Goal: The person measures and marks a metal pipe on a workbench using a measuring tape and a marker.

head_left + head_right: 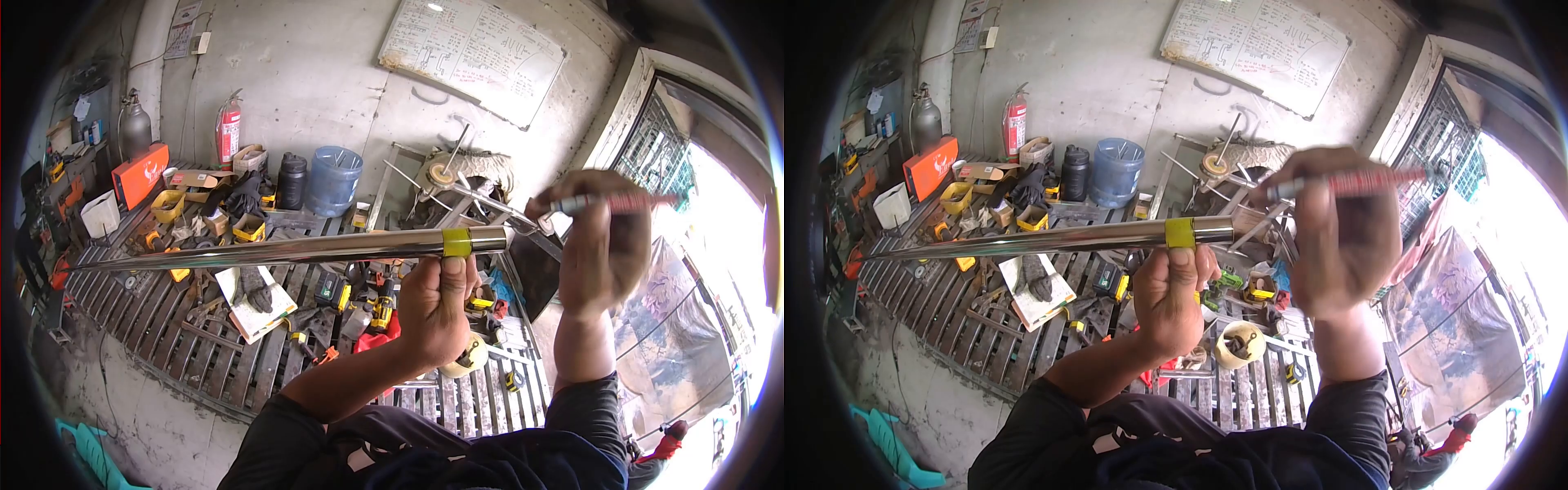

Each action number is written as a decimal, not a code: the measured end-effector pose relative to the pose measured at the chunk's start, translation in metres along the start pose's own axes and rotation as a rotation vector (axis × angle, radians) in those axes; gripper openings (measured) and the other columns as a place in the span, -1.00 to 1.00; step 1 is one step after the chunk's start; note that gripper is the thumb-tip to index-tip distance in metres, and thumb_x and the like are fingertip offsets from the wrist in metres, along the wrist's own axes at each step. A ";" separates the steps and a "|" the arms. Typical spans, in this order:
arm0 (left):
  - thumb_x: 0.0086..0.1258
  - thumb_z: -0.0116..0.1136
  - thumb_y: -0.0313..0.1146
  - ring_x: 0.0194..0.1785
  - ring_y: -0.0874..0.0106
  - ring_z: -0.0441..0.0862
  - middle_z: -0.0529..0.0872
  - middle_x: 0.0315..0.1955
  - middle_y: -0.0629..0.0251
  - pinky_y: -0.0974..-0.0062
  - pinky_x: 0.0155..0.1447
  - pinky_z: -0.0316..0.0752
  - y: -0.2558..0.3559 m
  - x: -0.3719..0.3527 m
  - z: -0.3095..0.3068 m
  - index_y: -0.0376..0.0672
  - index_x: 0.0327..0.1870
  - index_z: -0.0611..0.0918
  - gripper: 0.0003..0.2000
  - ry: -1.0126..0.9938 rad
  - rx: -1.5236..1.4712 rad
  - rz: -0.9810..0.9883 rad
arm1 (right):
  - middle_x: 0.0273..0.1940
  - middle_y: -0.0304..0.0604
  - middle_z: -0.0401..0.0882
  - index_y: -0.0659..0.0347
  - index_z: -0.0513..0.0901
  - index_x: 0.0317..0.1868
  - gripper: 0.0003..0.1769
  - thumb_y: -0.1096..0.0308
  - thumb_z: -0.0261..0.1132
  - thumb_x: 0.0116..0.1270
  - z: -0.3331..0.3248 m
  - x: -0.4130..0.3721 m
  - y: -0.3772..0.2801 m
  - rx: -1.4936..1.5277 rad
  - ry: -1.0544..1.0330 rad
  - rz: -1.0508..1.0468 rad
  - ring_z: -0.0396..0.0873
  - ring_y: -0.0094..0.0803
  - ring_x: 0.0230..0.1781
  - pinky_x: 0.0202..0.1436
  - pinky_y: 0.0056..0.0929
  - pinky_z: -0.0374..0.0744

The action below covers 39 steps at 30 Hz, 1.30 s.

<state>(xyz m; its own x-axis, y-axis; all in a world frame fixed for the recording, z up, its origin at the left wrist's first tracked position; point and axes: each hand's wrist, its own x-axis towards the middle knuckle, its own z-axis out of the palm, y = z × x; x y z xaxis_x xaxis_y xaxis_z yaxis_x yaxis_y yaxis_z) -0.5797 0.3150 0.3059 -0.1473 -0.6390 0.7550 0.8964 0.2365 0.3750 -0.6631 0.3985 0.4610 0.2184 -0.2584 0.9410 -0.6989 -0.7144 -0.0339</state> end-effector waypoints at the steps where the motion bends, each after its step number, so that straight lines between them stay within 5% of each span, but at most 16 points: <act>1: 0.91 -0.09 -0.21 -0.30 0.55 0.43 0.60 -0.33 0.33 0.39 -0.05 0.55 -0.001 0.000 -0.001 -0.23 -0.18 0.53 -0.65 -0.008 -0.011 0.015 | -0.11 0.07 0.71 0.41 0.56 0.16 -0.72 0.29 0.18 0.79 0.002 0.005 0.001 0.022 0.001 0.141 0.80 -0.24 -0.20 -0.11 -0.23 0.82; 4: 0.91 -0.10 -0.22 -0.31 0.54 0.42 0.57 -0.35 0.34 0.37 -0.05 0.55 -0.004 0.001 -0.001 -0.22 -0.20 0.49 -0.65 -0.029 -0.023 0.048 | -0.25 -0.13 0.74 0.39 0.60 0.11 -0.71 0.26 0.29 0.75 0.015 0.026 0.003 -0.030 -0.015 0.580 0.77 -0.42 -0.41 -0.29 -0.45 0.74; 9: 0.92 -0.12 -0.23 -0.31 0.53 0.40 0.53 -0.38 0.36 0.35 -0.05 0.54 -0.003 0.002 -0.003 -0.22 -0.21 0.47 -0.65 -0.032 0.035 0.040 | -0.35 -0.18 0.72 0.43 0.64 0.04 -0.62 0.19 0.44 0.66 0.020 0.043 0.026 -0.020 -0.272 1.000 0.73 -0.46 -0.45 -0.34 -0.48 0.69; 15: 0.92 -0.12 -0.21 -0.32 0.53 0.40 0.53 -0.39 0.38 0.36 -0.06 0.54 -0.003 0.002 -0.001 -0.22 -0.19 0.49 -0.64 -0.022 0.026 0.042 | -0.45 -0.08 0.72 0.50 0.63 -0.14 -0.55 0.15 0.46 0.54 0.026 0.038 0.034 -0.177 -0.400 1.040 0.65 -0.44 -0.66 -0.63 -0.42 0.56; 24: 0.92 -0.13 -0.22 -0.33 0.54 0.39 0.51 -0.40 0.39 0.36 -0.10 0.51 -0.003 0.003 0.000 -0.22 -0.21 0.48 -0.64 -0.020 0.043 0.062 | -0.41 -0.02 0.76 0.57 0.71 -0.20 -0.52 0.15 0.47 0.48 0.027 0.043 0.028 -0.271 -0.496 1.092 0.69 -0.39 -0.65 -0.61 -0.40 0.61; 33: 0.92 -0.13 -0.24 -0.33 0.52 0.38 0.48 -0.42 0.38 0.34 -0.08 0.52 -0.002 0.003 -0.001 -0.21 -0.24 0.45 -0.64 -0.013 0.053 0.028 | -0.36 0.05 0.78 0.60 0.72 -0.15 -0.51 0.16 0.46 0.50 0.030 0.045 0.027 -0.239 -0.519 1.078 0.73 -0.35 -0.57 -0.55 -0.39 0.67; 39: 0.92 -0.12 -0.25 -0.34 0.53 0.38 0.49 -0.43 0.38 0.34 -0.09 0.53 -0.003 0.004 0.000 -0.21 -0.24 0.45 -0.64 -0.019 0.034 0.068 | -0.35 0.06 0.78 0.65 0.68 0.13 -0.45 0.17 0.45 0.54 0.030 0.039 0.034 -0.187 -0.483 1.041 0.77 -0.37 -0.45 -0.51 -0.40 0.71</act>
<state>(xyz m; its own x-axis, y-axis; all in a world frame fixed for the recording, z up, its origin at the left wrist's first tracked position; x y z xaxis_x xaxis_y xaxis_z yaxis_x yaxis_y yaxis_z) -0.5827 0.3118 0.3074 -0.0945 -0.6070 0.7891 0.8898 0.3039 0.3403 -0.6585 0.3449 0.4863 -0.3122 -0.9137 0.2601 -0.7741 0.0859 -0.6272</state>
